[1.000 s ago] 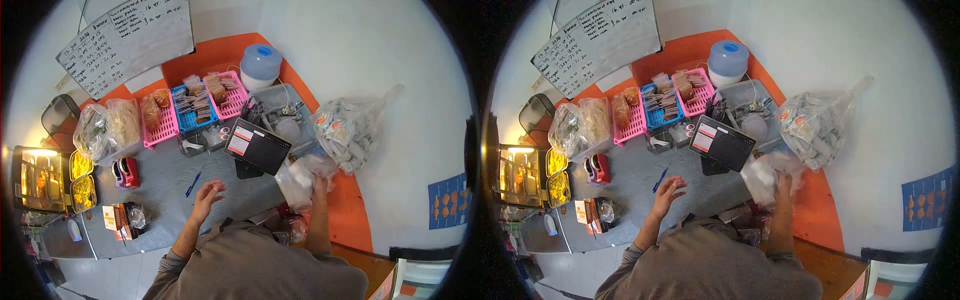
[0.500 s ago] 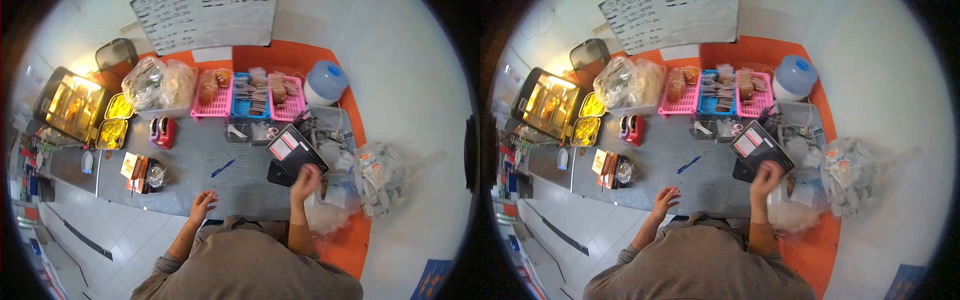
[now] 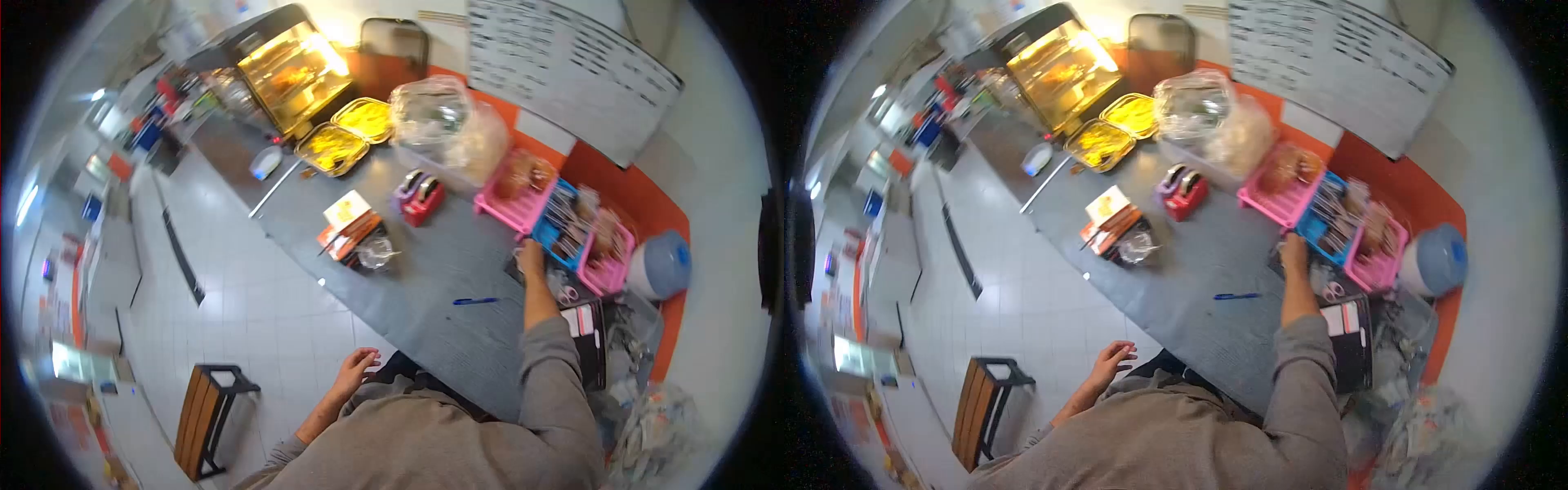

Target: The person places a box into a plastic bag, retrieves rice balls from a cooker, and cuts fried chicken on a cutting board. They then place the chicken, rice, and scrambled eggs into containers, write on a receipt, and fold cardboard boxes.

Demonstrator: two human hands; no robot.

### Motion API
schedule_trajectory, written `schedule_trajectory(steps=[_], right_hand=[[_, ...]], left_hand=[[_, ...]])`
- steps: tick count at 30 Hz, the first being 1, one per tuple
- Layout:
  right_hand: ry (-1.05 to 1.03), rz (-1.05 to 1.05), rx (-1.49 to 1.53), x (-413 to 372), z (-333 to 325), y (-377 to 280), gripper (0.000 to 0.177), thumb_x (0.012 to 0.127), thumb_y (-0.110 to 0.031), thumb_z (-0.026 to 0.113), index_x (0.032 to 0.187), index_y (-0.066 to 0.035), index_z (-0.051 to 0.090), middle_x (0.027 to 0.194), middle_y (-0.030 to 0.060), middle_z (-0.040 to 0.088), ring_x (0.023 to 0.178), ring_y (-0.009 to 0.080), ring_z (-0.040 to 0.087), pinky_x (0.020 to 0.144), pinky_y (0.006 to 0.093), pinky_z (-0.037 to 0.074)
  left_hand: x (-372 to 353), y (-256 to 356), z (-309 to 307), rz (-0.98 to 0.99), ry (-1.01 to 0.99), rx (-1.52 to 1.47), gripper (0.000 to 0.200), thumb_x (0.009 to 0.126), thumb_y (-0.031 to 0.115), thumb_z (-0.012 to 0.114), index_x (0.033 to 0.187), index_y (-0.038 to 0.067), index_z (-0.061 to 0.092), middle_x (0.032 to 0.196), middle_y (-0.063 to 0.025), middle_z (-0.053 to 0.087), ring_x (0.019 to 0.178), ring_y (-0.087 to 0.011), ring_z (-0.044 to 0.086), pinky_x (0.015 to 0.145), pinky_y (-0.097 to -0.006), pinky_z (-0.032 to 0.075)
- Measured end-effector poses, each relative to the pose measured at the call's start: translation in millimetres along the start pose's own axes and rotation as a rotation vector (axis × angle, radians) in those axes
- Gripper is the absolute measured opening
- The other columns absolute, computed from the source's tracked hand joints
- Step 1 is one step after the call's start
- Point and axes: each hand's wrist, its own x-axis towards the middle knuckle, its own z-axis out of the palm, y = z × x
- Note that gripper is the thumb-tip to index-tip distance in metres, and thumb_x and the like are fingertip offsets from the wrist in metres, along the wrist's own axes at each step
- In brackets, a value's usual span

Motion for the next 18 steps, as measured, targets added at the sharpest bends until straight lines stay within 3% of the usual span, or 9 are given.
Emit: schedule_trajectory(steps=[2,7,11,13,15,17,18], right_hand=[[-0.013,-0.001,-0.01,-4.5,-16.5,-14.8,0.014,0.073,-0.013,0.071,0.08,-0.001,0.069,0.082,0.0226,0.066,0.081,0.0378,0.064,0.073,0.0444,0.05],[0.021,-0.174,-0.157,-12.7,-34.8,-17.8,0.017,0.079,-0.018,0.069,0.085,-0.002,0.067,0.083,0.0215,0.065,0.082,0.0376,0.063,0.072,0.0437,0.049],[-0.079,-0.112,-0.162,-10.3,-45.2,-23.9,0.02,0.08,-0.019,0.068,0.09,-0.002,0.066,0.083,0.0223,0.065,0.085,0.0386,0.062,0.076,0.043,0.049],[-0.151,-0.111,-0.189,-3.3,-44.8,-21.1,0.021,0.082,-0.021,0.066,0.093,-0.003,0.066,0.088,0.0209,0.065,0.088,0.039,0.061,0.077,0.0447,0.048],[-0.221,-0.095,-0.218,-6.9,-40.3,-19.7,0.023,0.084,-0.023,0.063,0.096,-0.004,0.065,0.092,0.0194,0.065,0.091,0.0394,0.06,0.079,0.0464,0.048],[-0.04,-0.152,-0.156,-8.0,-41.7,-35.8,0.022,0.084,-0.022,0.064,0.094,-0.002,0.064,0.091,0.0191,0.065,0.09,0.0385,0.061,0.077,0.0448,0.048],[0.083,-0.158,-0.058,-18.8,-56.0,-70.3,0.022,0.085,-0.021,0.064,0.092,0.0,0.063,0.089,0.0187,0.065,0.086,0.0371,0.061,0.075,0.0434,0.048]], left_hand=[[-8.2,-18.9,-18.9,-0.018,0.163,-0.115,0.033,0.095,0.032,0.054,0.117,0.007,0.056,0.114,-0.0048,0.06,0.103,-0.0167,0.057,0.083,-0.0346,0.048],[-2.8,-29.5,-25.1,-0.032,0.229,-0.165,0.034,0.094,0.035,0.056,0.116,0.009,0.056,0.112,-0.0043,0.06,0.101,-0.0153,0.057,0.079,-0.0331,0.048],[17.1,-31.5,-19.7,-0.029,0.138,-0.194,0.036,0.095,0.037,0.055,0.118,0.01,0.056,0.113,-0.0024,0.059,0.1,-0.0149,0.058,0.079,-0.032,0.047],[29.1,-35.6,-25.5,-0.017,-0.012,-0.092,0.039,0.095,0.038,0.055,0.122,0.01,0.055,0.113,-0.0026,0.059,0.099,-0.0134,0.058,0.078,-0.0304,0.047],[33.1,-42.2,-41.3,0.001,-0.026,-0.013,0.044,0.094,0.039,0.057,0.125,0.008,0.054,0.114,-0.0044,0.06,0.098,-0.0149,0.059,0.079,-0.0304,0.048],[40.1,-64.0,-75.7,0.056,-0.009,0.249,0.041,0.093,0.034,0.058,0.121,0.004,0.055,0.113,-0.0092,0.063,0.104,-0.0199,0.058,0.087,-0.0341,0.048],[31.7,-63.9,-90.3,0.038,0.062,0.312,0.044,0.091,0.039,0.059,0.119,0.005,0.058,0.112,-0.0132,0.064,0.106,-0.0228,0.06,0.09,-0.0342,0.047]])
